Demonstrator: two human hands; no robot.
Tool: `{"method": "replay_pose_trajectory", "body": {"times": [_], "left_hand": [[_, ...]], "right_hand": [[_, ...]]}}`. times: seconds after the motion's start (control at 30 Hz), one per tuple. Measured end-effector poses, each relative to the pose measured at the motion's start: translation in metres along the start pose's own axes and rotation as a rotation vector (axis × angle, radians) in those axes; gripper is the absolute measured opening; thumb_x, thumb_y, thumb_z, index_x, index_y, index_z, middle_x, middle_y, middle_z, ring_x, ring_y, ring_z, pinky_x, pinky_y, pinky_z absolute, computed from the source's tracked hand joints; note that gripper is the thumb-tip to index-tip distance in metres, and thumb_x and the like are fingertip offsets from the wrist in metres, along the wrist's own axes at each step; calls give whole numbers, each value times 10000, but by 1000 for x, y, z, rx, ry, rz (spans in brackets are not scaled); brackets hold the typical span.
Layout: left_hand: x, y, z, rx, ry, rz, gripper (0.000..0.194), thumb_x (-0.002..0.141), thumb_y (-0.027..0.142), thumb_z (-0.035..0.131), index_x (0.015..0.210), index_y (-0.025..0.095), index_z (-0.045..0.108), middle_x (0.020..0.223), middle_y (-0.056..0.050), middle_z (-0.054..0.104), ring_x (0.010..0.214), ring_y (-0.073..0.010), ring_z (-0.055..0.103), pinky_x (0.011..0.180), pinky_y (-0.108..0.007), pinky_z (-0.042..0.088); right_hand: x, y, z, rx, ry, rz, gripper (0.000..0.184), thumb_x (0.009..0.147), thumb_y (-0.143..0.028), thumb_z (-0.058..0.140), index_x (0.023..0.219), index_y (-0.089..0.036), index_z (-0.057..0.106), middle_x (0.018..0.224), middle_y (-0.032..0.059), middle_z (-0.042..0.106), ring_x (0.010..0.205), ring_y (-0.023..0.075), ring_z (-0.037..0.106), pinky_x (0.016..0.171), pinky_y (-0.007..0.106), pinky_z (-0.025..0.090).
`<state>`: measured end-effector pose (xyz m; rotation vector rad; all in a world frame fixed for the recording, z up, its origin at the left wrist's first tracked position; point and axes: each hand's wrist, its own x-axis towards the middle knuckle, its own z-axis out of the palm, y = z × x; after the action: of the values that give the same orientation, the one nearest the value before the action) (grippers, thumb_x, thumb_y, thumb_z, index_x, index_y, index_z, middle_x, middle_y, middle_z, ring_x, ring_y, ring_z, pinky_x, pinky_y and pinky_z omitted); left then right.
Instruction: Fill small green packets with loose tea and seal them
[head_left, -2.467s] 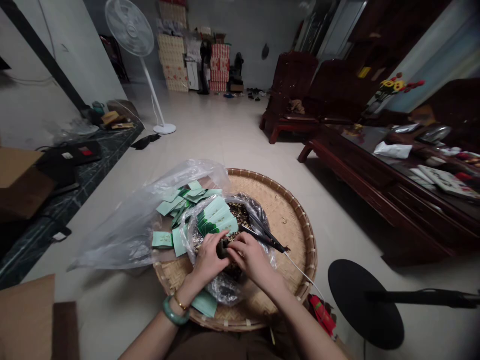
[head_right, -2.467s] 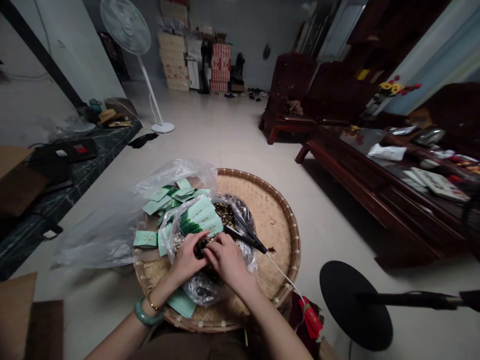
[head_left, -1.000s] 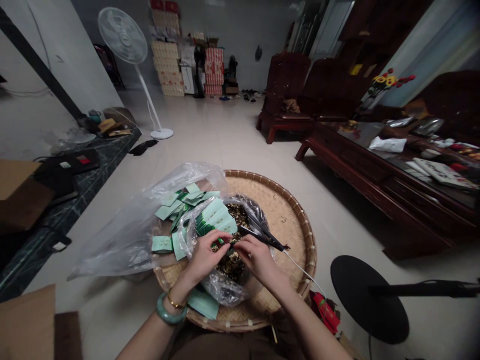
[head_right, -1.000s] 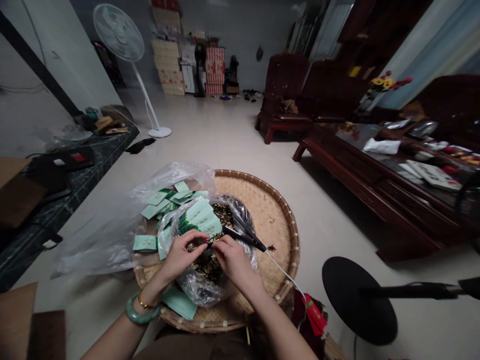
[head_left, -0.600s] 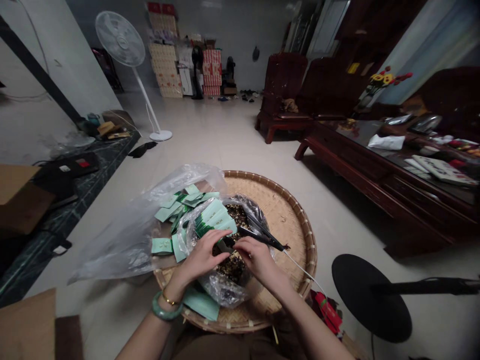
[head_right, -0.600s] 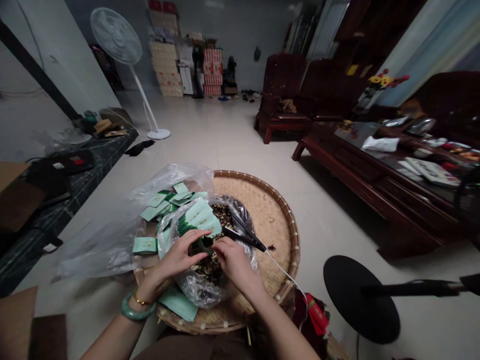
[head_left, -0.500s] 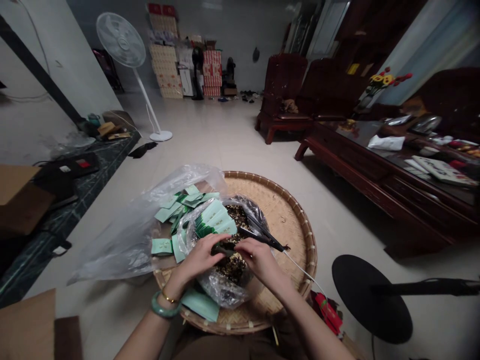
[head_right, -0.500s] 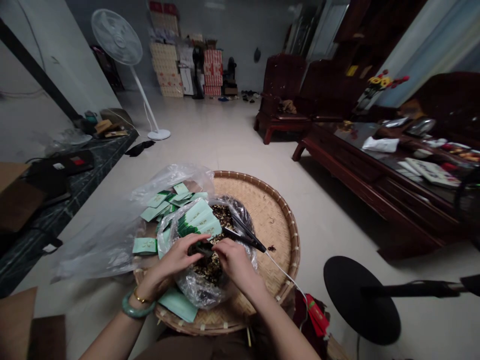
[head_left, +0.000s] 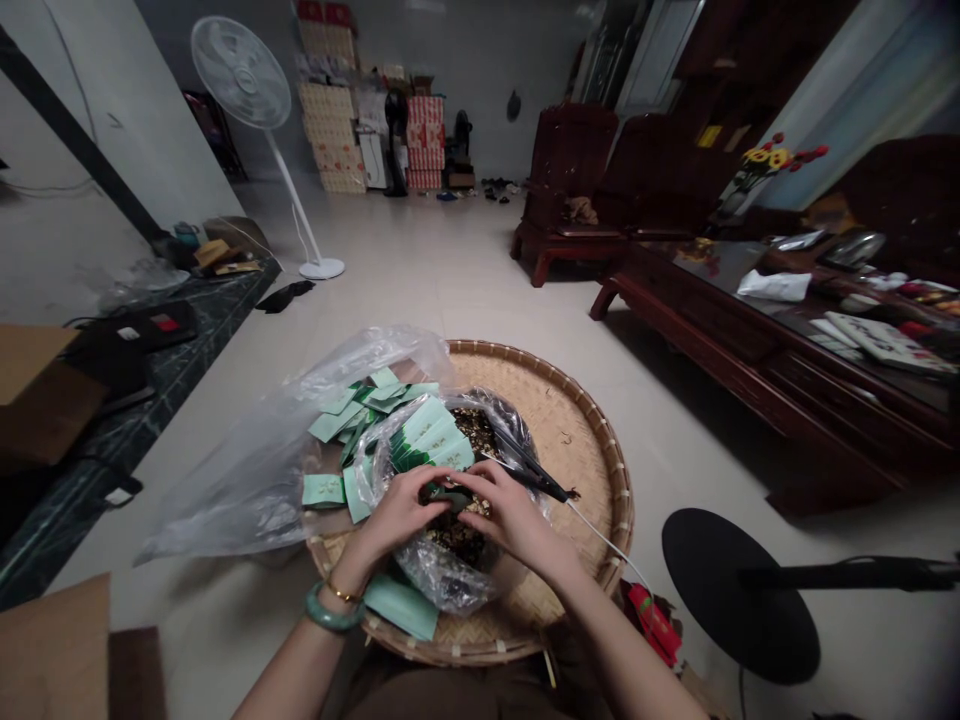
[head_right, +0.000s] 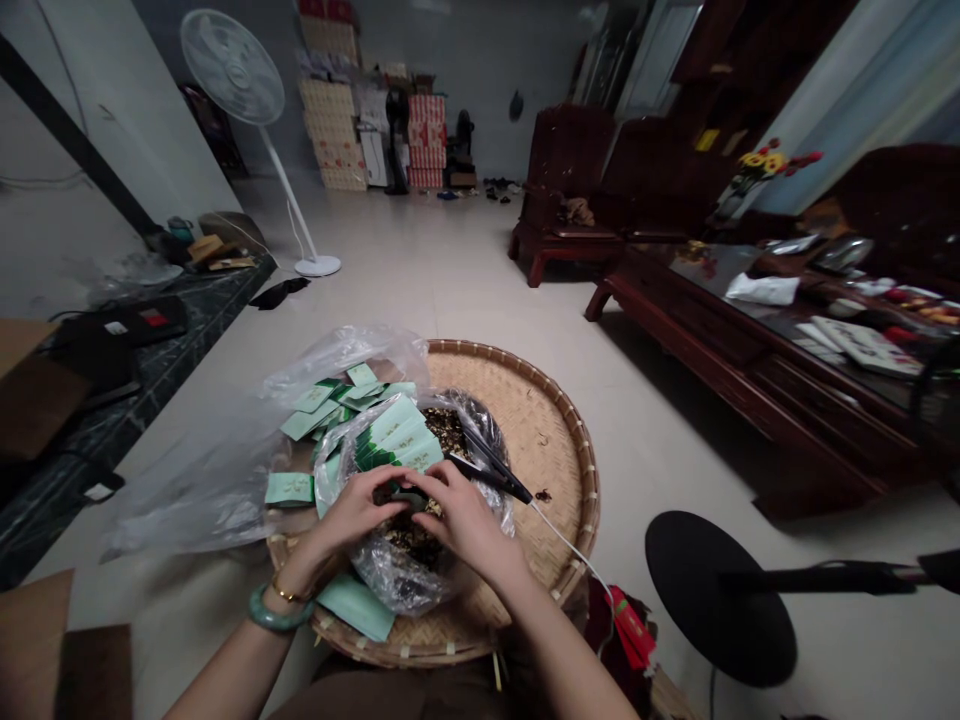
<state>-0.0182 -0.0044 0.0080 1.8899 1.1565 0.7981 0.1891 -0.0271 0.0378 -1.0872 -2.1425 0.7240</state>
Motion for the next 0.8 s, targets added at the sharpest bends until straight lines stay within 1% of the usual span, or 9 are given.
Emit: {"method": "replay_pose_trajectory", "body": {"times": [0.13, 0.23, 0.33, 0.43, 0.47, 0.57, 0.63, 0.73, 0.8], "left_hand": [[2, -1, -1, -12, 2, 28, 178, 729, 167, 672, 904, 189, 689, 933, -48, 697, 922, -204, 613, 859, -323, 457], [5, -3, -1, -34, 10, 47, 78, 721, 179, 690, 799, 188, 691, 914, -51, 704, 923, -204, 611, 867, -326, 448], [8, -5, -1, -40, 10, 18, 103, 690, 185, 721, 789, 187, 693, 915, -54, 712, 913, -208, 618, 853, -322, 448], [10, -7, 0, -31, 3, -49, 169, 670, 206, 741, 831, 182, 698, 911, -52, 713, 888, -208, 628, 830, -311, 452], [10, -7, 0, -25, -1, -70, 179, 669, 211, 742, 840, 180, 699, 909, -51, 714, 875, -205, 631, 818, -305, 452], [10, -6, 0, -9, -13, -100, 185, 666, 223, 739, 840, 174, 698, 883, -40, 717, 829, -197, 633, 768, -283, 453], [10, -4, 0, -5, -20, -106, 193, 661, 229, 738, 840, 171, 696, 865, -33, 715, 807, -191, 629, 736, -268, 449], [10, -1, -1, -11, -32, -118, 203, 670, 224, 718, 864, 169, 689, 855, -21, 708, 795, -183, 621, 707, -252, 441], [9, 1, -1, -18, -41, -118, 198, 681, 205, 692, 874, 166, 683, 852, -15, 703, 791, -175, 615, 701, -244, 437]], "right_hand": [[6, 5, 12, 42, 47, -6, 205, 846, -113, 574, 987, -206, 691, 881, 52, 623, 779, 157, 619, 705, 260, 511], [10, 6, 8, 101, 102, -20, 134, 845, -146, 588, 880, -200, 705, 801, 43, 647, 708, 149, 617, 640, 240, 491], [13, 7, -2, 144, 187, -6, 110, 846, -207, 603, 825, -201, 710, 741, 41, 662, 678, 154, 617, 616, 246, 482], [12, 9, -13, 179, 316, 70, 115, 838, -235, 603, 804, -198, 706, 743, 44, 663, 675, 158, 616, 604, 253, 486], [11, 10, -16, 180, 327, 95, 112, 833, -232, 602, 804, -197, 704, 750, 43, 660, 670, 155, 613, 596, 252, 485], [9, 11, -22, 128, 247, 132, 108, 828, -216, 598, 823, -199, 705, 776, 39, 646, 618, 134, 581, 552, 239, 462], [8, 9, -21, 80, 177, 127, 108, 827, -228, 614, 883, -207, 704, 818, 41, 639, 633, 133, 576, 564, 240, 464], [9, 5, -10, 31, 111, 50, 165, 814, -255, 658, 973, -225, 689, 870, 45, 627, 767, 166, 599, 677, 272, 489], [11, 4, 1, 1, 102, -12, 151, 821, -239, 655, 967, -221, 687, 863, 46, 615, 802, 177, 595, 709, 283, 486]]}}
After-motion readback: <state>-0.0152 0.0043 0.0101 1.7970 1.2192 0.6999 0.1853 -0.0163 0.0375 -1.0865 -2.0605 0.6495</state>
